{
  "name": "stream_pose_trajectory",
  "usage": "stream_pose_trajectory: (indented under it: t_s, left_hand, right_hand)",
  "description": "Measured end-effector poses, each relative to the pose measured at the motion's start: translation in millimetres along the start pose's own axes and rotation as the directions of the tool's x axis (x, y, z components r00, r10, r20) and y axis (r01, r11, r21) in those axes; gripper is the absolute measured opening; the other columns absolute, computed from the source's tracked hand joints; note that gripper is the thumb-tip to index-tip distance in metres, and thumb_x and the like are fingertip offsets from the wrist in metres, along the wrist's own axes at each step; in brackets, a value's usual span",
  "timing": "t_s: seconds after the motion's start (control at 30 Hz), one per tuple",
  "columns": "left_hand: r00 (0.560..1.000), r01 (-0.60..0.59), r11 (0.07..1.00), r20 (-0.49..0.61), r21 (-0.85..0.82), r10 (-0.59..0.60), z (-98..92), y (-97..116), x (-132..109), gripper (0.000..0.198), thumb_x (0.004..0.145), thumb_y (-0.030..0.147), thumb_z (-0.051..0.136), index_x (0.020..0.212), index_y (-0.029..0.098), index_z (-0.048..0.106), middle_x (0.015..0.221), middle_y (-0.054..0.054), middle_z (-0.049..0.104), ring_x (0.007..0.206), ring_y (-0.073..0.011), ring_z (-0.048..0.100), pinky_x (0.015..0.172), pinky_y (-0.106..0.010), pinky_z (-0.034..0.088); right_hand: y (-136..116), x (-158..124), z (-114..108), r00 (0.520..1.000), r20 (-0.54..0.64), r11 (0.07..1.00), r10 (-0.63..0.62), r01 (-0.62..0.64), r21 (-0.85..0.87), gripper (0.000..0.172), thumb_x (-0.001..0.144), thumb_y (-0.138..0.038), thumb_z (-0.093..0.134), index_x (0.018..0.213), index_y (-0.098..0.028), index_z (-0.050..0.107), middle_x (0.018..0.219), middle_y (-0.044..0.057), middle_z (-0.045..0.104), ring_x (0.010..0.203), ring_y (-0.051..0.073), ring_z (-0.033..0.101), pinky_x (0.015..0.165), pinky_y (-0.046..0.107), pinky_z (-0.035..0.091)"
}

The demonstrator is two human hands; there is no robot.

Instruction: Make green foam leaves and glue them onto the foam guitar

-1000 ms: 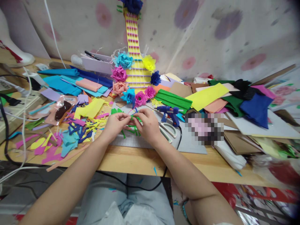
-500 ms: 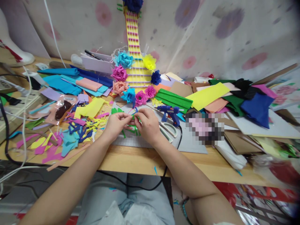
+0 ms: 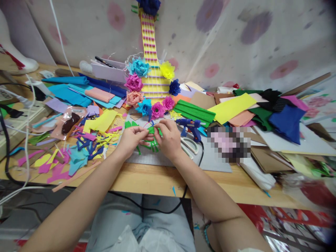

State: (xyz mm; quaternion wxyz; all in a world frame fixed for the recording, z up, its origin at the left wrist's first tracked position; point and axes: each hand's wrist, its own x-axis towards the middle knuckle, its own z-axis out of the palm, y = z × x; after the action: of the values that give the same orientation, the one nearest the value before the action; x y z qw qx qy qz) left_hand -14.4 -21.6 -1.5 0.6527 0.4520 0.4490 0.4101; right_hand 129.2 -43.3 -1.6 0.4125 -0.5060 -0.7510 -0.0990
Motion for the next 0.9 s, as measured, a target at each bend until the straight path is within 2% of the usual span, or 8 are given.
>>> stream_pose_trajectory:
  t_s: [0.1,0.2,0.47,0.67,0.9]
  left_hand:
    - [1.0,0.003,1.0,0.006,0.001,-0.003,-0.2,0.7,-1.3,0.03,0.06,0.036,0.07,0.072,0.012,0.056,0.068,-0.007,0.068,0.064,-0.0189,0.067,0.052,-0.026,0.053]
    - [1.0,0.002,1.0,0.004,0.008,-0.002,0.0,1.0,-1.3,0.03,0.062,0.037,0.069,0.073,0.012,0.056,0.07,-0.008,0.069,0.066,-0.0195,0.067,0.054,-0.028,0.054]
    - [0.998,-0.044,0.999,-0.036,0.032,0.045,-0.1,-1.9,2.4,0.035,0.055,0.04,0.072,0.071,0.012,0.057,0.066,-0.006,0.068,0.065,-0.0201,0.067,0.052,-0.027,0.054]
    - [0.992,-0.106,0.992,-0.064,0.063,0.11,1.8,-4.4,3.4,0.037,0.052,0.04,0.074,0.07,0.012,0.058,0.064,-0.004,0.067,0.064,-0.019,0.066,0.052,-0.027,0.053]
    - [0.991,-0.109,0.991,-0.064,0.075,0.114,3.5,-4.9,3.3,0.036,0.052,0.04,0.074,0.068,0.013,0.059,0.062,-0.003,0.066,0.061,-0.0178,0.065,0.052,-0.026,0.053]
  right_hand:
    - [3.8,1.5,-3.9,0.999,-0.039,0.999,0.03,-0.029,0.016,0.016,0.084,-0.019,0.044,0.084,-0.019,0.06,0.088,0.009,0.056,0.087,0.02,0.051,0.079,0.035,0.042]
    - [4.4,1.6,-6.0,0.999,-0.016,0.998,0.049,-0.048,0.051,0.016,0.084,-0.02,0.044,0.087,-0.02,0.06,0.09,0.009,0.056,0.089,0.02,0.05,0.081,0.036,0.042]
    - [0.3,0.6,1.0,0.993,0.115,0.999,-0.041,0.038,0.031,0.019,0.086,-0.022,0.043,0.085,-0.019,0.061,0.088,0.008,0.057,0.085,0.019,0.05,0.077,0.034,0.043]
    - [0.5,1.3,2.2,0.988,0.13,0.996,-0.08,0.085,-0.035,0.02,0.087,-0.021,0.041,0.081,-0.018,0.06,0.087,0.009,0.058,0.084,0.02,0.048,0.076,0.034,0.042]
    - [-0.7,1.7,2.6,0.987,0.133,0.993,-0.085,0.095,-0.072,0.017,0.085,-0.019,0.042,0.079,-0.017,0.058,0.088,0.01,0.057,0.085,0.021,0.048,0.076,0.034,0.041]
